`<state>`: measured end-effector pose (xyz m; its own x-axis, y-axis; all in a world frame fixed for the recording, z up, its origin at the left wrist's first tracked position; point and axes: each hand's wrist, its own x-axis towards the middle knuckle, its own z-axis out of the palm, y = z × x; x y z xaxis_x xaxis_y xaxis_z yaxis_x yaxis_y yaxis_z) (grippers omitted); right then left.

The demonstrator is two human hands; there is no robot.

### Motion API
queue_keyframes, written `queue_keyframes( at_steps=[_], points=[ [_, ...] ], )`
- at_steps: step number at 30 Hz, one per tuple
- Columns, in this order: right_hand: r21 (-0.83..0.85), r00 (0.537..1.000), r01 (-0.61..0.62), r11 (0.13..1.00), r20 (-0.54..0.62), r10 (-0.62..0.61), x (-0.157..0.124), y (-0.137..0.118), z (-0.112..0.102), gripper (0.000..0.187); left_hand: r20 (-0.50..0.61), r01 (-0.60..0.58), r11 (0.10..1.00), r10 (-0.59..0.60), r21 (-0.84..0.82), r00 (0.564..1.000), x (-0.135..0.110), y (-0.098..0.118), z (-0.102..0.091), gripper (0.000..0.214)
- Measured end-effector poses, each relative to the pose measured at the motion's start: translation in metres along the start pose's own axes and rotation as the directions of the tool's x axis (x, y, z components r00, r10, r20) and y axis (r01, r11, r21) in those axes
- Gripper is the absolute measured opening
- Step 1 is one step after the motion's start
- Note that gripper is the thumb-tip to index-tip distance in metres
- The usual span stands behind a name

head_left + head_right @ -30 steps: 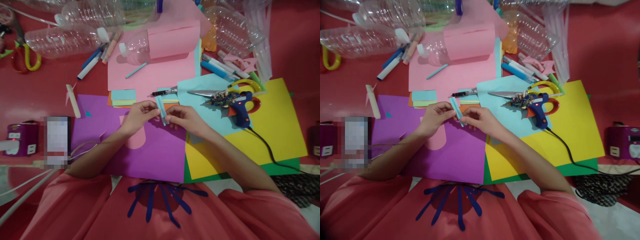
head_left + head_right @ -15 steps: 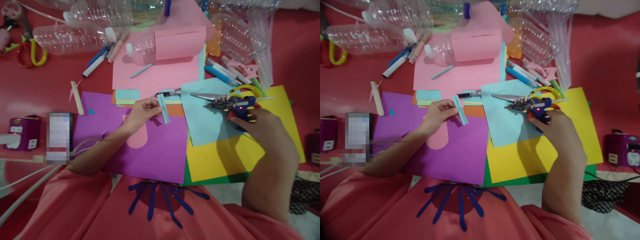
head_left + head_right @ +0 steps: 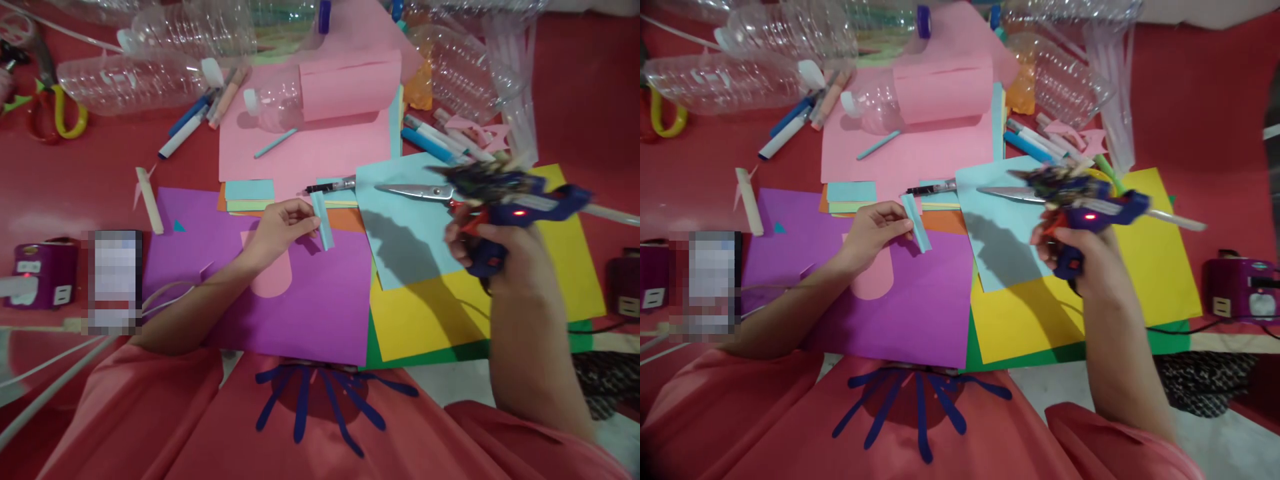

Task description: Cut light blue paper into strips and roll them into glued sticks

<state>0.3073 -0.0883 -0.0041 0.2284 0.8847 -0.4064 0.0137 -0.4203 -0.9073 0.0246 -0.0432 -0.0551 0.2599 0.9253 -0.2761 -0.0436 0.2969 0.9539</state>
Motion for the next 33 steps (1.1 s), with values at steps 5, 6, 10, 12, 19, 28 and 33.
queue_keyframes(
  at_steps=[5, 6, 10, 12, 19, 28, 33],
  points=[
    [-0.111, 0.957, 0.118, 0.987, 0.279, -0.083, 0.007, 0.01, 0.047, 0.013, -0.006, 0.013, 0.999, -0.013, 0.049, 1.0, 0.0, 0.0, -0.002, 0.031],
    [-0.131, 0.948, 0.14, 0.981, 0.302, -0.095, 0.009, 0.012, 0.053, 0.014, -0.003, 0.02, 0.998, -0.02, 0.063, 1.0, 0.0, 0.0, -0.002, 0.03],
    [-0.171, 0.934, 0.171, 0.97, 0.34, -0.104, 0.012, 0.019, 0.066, 0.017, 0.008, 0.041, 0.995, -0.042, 0.087, 0.999, 0.0, 0.001, -0.001, 0.03],
    [-0.2, 0.933, 0.186, 0.962, 0.341, -0.11, 0.013, 0.022, 0.065, 0.018, 0.015, 0.048, 0.994, -0.049, 0.098, 0.999, 0.0, 0.001, -0.001, 0.03],
    [-0.255, 0.926, 0.228, 0.94, 0.355, -0.129, 0.013, 0.026, 0.06, 0.023, 0.018, 0.05, 0.986, -0.054, 0.158, 0.998, 0.0, 0.001, -0.001, 0.022],
    [-0.287, 0.921, 0.239, 0.928, 0.371, -0.122, 0.013, 0.022, 0.06, 0.023, 0.023, 0.042, 0.982, -0.047, 0.186, 0.999, -0.001, 0.0, -0.001, 0.019],
    [-0.281, 0.92, 0.229, 0.932, 0.376, -0.113, 0.013, 0.023, 0.06, 0.024, 0.038, 0.032, 0.982, -0.039, 0.184, 0.999, -0.001, 0.0, -0.001, 0.018]
  ],
)
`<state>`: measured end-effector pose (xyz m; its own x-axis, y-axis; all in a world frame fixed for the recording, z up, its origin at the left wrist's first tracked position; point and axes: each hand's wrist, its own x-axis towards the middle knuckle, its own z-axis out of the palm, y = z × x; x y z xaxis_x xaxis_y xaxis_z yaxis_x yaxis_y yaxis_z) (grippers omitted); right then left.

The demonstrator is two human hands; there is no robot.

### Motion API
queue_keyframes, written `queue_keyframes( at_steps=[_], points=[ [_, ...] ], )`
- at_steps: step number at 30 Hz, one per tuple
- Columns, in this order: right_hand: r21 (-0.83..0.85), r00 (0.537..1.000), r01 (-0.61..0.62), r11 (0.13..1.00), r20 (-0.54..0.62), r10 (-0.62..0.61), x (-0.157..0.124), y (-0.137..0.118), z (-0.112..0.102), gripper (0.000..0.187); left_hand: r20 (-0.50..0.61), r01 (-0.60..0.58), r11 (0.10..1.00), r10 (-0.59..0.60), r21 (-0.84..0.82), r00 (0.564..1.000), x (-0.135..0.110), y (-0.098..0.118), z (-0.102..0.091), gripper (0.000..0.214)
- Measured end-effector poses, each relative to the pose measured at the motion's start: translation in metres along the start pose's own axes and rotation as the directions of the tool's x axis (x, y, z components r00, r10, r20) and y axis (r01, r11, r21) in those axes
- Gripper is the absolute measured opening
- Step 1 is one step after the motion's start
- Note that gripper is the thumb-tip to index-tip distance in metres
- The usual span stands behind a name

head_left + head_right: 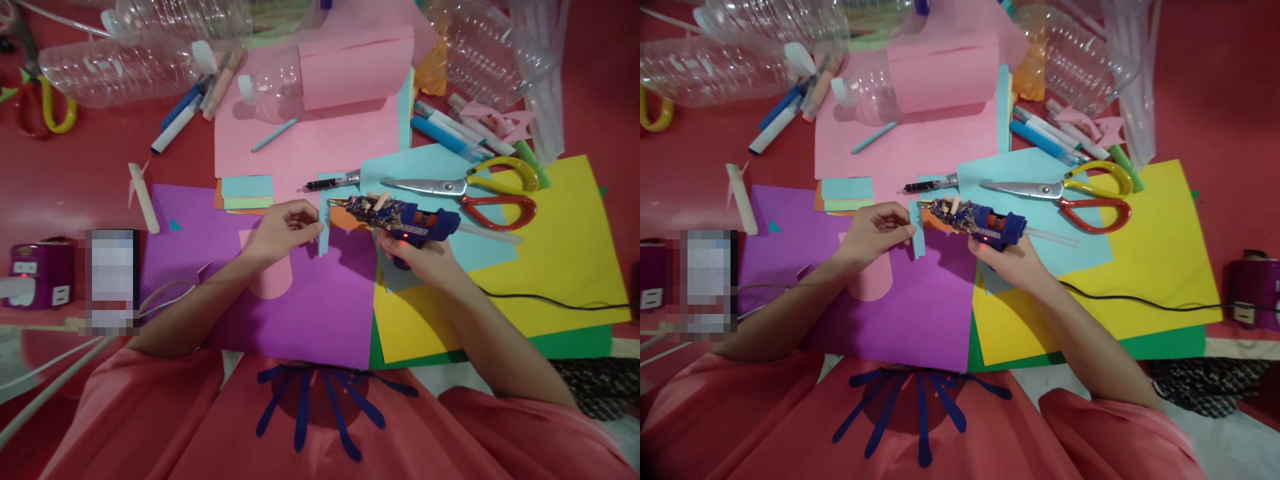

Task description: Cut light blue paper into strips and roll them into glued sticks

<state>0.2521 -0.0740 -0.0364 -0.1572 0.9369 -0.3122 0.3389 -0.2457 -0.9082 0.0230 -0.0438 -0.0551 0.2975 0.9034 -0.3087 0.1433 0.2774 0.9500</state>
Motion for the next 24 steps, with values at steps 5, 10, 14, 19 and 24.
queue_keyframes(
  at_steps=[5, 10, 14, 19, 24],
  points=[
    [0.003, 1.0, 0.024, 1.0, 0.009, -0.024, 0.0, -0.0026, 0.0002, 0.023, -0.002, -0.006, 1.0, 0.006, -0.005, 1.0, 0.0004, -0.0002, -0.0001, 0.02],
    [0.011, 1.0, 0.006, 1.0, 0.011, -0.006, -0.0011, -0.0029, 0.0013, 0.019, 0.006, 0.003, 1.0, -0.003, 0.003, 1.0, 0.0007, 0.0022, -0.0003, 0.023],
    [0.036, 1.0, -0.009, 0.999, 0.026, 0.008, -0.0016, 0.0003, 0.0018, 0.015, -0.005, 0.001, 1.0, -0.001, -0.008, 1.0, 0.0013, 0.0019, -0.0005, 0.024],
    [0.052, 1.0, -0.022, 0.998, 0.002, 0.022, -0.0022, 0.003, 0.004, 0.014, -0.013, -0.016, 0.999, 0.015, -0.04, 1.0, 0.0023, 0.001, -0.001, 0.023],
    [0.034, 0.999, -0.035, 0.999, -0.018, 0.036, -0.0033, 0.0022, 0.0061, 0.016, -0.028, -0.035, 0.994, 0.032, -0.102, 0.999, 0.0029, 0.0009, -0.0016, 0.024]
  ],
)
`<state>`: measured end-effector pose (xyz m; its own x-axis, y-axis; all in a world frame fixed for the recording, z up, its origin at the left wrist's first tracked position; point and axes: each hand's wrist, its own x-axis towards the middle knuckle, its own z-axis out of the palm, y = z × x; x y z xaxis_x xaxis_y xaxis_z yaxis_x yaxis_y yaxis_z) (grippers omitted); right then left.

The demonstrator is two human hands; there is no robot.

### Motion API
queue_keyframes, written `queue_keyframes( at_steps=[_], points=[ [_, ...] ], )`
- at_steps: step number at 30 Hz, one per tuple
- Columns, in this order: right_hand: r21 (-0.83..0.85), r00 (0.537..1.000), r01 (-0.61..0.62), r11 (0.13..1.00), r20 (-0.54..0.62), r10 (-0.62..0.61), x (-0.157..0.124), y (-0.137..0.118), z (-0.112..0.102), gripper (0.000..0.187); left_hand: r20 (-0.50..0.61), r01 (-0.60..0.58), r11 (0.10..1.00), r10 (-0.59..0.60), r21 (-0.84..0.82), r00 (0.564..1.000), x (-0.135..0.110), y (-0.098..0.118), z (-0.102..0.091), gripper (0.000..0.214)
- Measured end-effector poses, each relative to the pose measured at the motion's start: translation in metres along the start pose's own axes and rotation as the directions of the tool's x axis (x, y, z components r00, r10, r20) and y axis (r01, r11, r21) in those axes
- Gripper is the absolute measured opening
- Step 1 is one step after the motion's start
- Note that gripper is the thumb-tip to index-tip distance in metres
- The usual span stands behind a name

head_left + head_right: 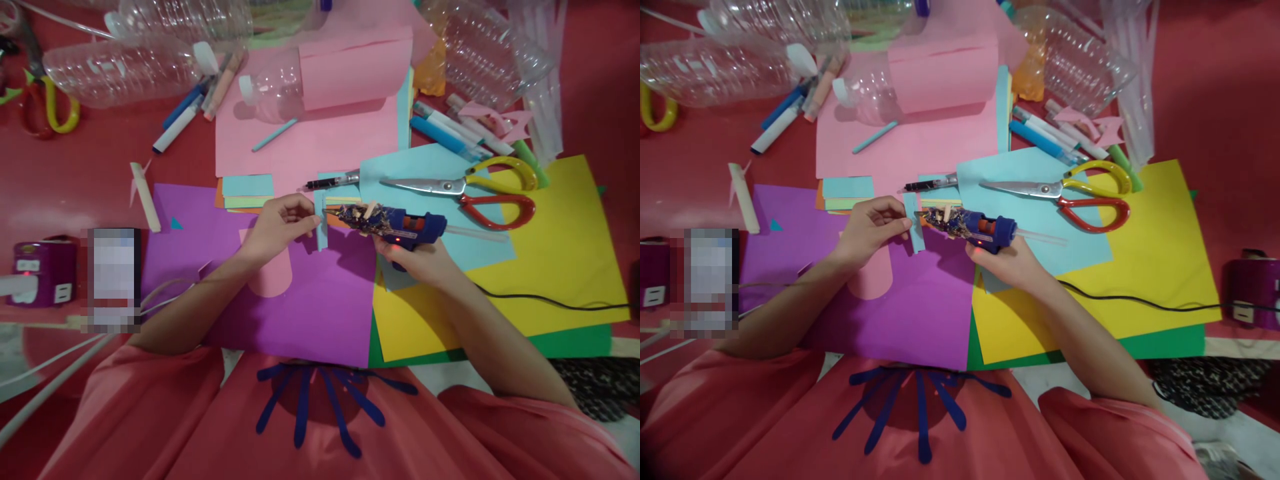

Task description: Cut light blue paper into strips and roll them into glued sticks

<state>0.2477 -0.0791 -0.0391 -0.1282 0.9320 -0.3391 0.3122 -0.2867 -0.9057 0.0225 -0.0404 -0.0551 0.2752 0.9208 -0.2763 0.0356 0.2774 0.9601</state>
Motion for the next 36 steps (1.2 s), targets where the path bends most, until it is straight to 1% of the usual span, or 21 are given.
queue_keyframes(
  at_steps=[7, 10, 14, 16, 20, 22, 26, 30, 33, 36],
  points=[
    [-0.021, 0.999, 0.016, 1.0, 0.028, -0.015, 0.0, 0.003, 0.0, 0.02, -0.025, -0.017, 1.0, 0.017, -0.019, 1.0, 0.002, 0.001, -0.001, 0.029],
    [-0.045, 1.0, -0.007, 0.999, 0.025, 0.008, -0.001, 0.005, -0.001, 0.017, -0.037, -0.028, 0.999, 0.027, -0.019, 0.999, 0.003, 0.002, -0.001, 0.032],
    [-0.101, 0.999, -0.035, 0.994, 0.015, 0.037, -0.002, 0.006, -0.003, 0.016, -0.043, -0.043, 0.999, 0.042, -0.028, 0.998, 0.004, 0.0, -0.001, 0.031],
    [-0.117, 0.999, -0.013, 0.993, 0.043, 0.018, -0.002, 0.006, -0.004, 0.015, -0.049, -0.052, 0.998, 0.05, -0.042, 0.998, 0.005, -0.001, -0.001, 0.029],
    [-0.115, 0.989, 0.072, 0.991, 0.139, -0.056, 0.0, 0.002, -0.006, 0.012, -0.071, -0.067, 0.995, 0.062, -0.072, 0.996, 0.006, -0.002, -0.002, 0.027],
    [-0.111, 0.984, 0.092, 0.99, 0.165, -0.073, 0.0, 0.0, -0.007, 0.012, -0.073, -0.074, 0.994, 0.068, -0.083, 0.995, 0.007, -0.003, -0.003, 0.025],
    [-0.125, 0.982, 0.091, 0.988, 0.179, -0.068, 0.0, 0.0, -0.008, 0.012, -0.076, -0.08, 0.993, 0.074, -0.088, 0.994, 0.007, -0.004, -0.004, 0.023],
    [-0.137, 0.976, 0.096, 0.986, 0.21, -0.066, 0.0, 0.001, -0.009, 0.01, -0.087, -0.094, 0.99, 0.085, -0.106, 0.993, 0.008, -0.005, -0.004, 0.026],
    [-0.16, 0.977, 0.091, 0.983, 0.204, -0.057, -0.001, 0.001, -0.01, 0.01, -0.102, -0.076, 0.992, 0.065, -0.104, 0.993, 0.008, -0.005, -0.004, 0.028],
    [-0.195, 0.977, 0.078, 0.978, 0.21, -0.036, -0.001, 0.001, -0.012, 0.01, -0.108, -0.083, 0.989, 0.07, -0.12, 0.992, 0.009, -0.005, -0.005, 0.029]
  ],
)
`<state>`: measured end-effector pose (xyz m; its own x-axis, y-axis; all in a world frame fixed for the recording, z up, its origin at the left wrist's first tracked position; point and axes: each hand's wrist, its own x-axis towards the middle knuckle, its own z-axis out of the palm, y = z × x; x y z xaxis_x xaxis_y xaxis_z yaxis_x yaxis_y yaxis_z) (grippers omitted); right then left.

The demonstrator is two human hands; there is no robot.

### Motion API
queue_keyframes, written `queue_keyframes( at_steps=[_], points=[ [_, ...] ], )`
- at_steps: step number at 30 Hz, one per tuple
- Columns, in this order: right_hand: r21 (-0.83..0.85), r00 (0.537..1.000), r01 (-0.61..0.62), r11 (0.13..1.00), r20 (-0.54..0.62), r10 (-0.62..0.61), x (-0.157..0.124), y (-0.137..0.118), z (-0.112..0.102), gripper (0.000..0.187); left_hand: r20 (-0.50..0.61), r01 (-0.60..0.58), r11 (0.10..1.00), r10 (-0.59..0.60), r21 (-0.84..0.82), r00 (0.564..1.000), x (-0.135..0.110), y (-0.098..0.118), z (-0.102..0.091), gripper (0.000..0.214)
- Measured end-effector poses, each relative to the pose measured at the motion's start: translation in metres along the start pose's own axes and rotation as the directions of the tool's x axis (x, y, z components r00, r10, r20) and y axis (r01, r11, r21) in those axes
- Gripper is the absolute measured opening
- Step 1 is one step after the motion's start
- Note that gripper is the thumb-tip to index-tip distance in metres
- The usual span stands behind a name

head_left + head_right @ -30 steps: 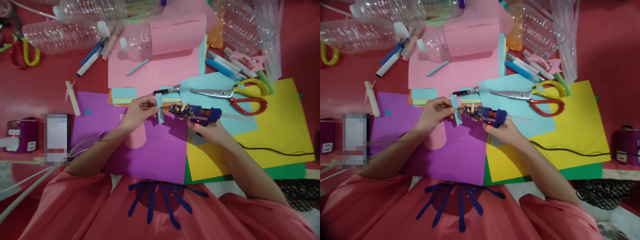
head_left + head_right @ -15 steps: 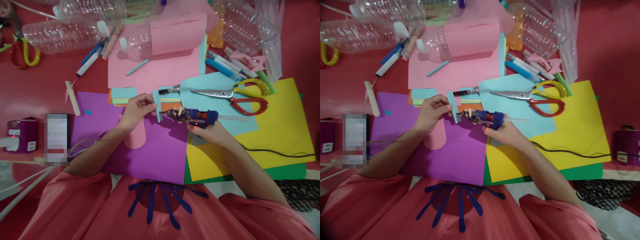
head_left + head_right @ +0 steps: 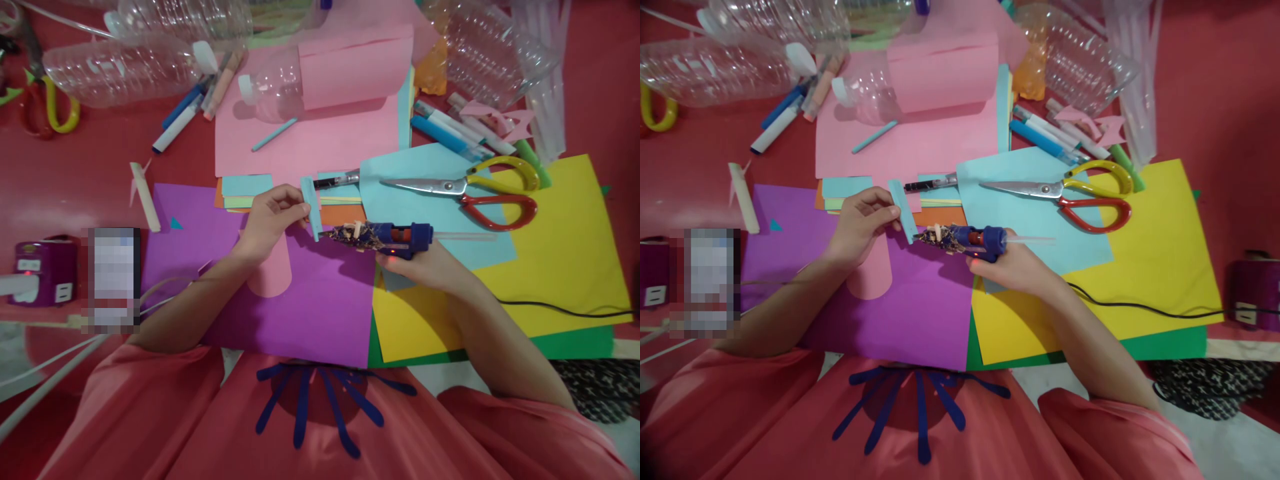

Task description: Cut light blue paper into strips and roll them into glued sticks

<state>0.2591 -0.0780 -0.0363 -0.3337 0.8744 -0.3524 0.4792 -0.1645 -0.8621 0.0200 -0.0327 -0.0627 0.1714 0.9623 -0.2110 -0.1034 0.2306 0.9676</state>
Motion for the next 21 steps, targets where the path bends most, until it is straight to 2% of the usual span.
queue_keyframes(
  at_steps=[5, 14, 17, 21],
  points=[
    [-0.058, 1.0, -0.017, 0.998, 0.013, 0.018, -0.001, 0.0, -0.002, 0.01, -0.002, -0.014, 1.0, 0.014, -0.026, 1.0, 0.001, 0.0, -0.001, 0.026],
    [0.004, 0.999, 0.025, 1.0, 0.022, -0.025, 0.0, -0.003, -0.009, 0.01, -0.025, 0.004, 1.0, -0.005, -0.028, 1.0, 0.0, -0.001, -0.002, 0.027],
    [0.055, 0.999, -0.051, 0.997, 0.016, 0.05, 0.0, -0.006, -0.023, 0.015, -0.037, 0.01, 1.0, -0.011, -0.025, 0.999, 0.001, -0.001, -0.002, 0.028],
    [0.085, 0.97, -0.235, 0.968, 0.087, 0.228, -0.003, -0.005, -0.05, 0.031, -0.026, -0.007, 0.999, 0.006, -0.045, 1.0, 0.0, -0.001, -0.001, 0.028]
  ],
)
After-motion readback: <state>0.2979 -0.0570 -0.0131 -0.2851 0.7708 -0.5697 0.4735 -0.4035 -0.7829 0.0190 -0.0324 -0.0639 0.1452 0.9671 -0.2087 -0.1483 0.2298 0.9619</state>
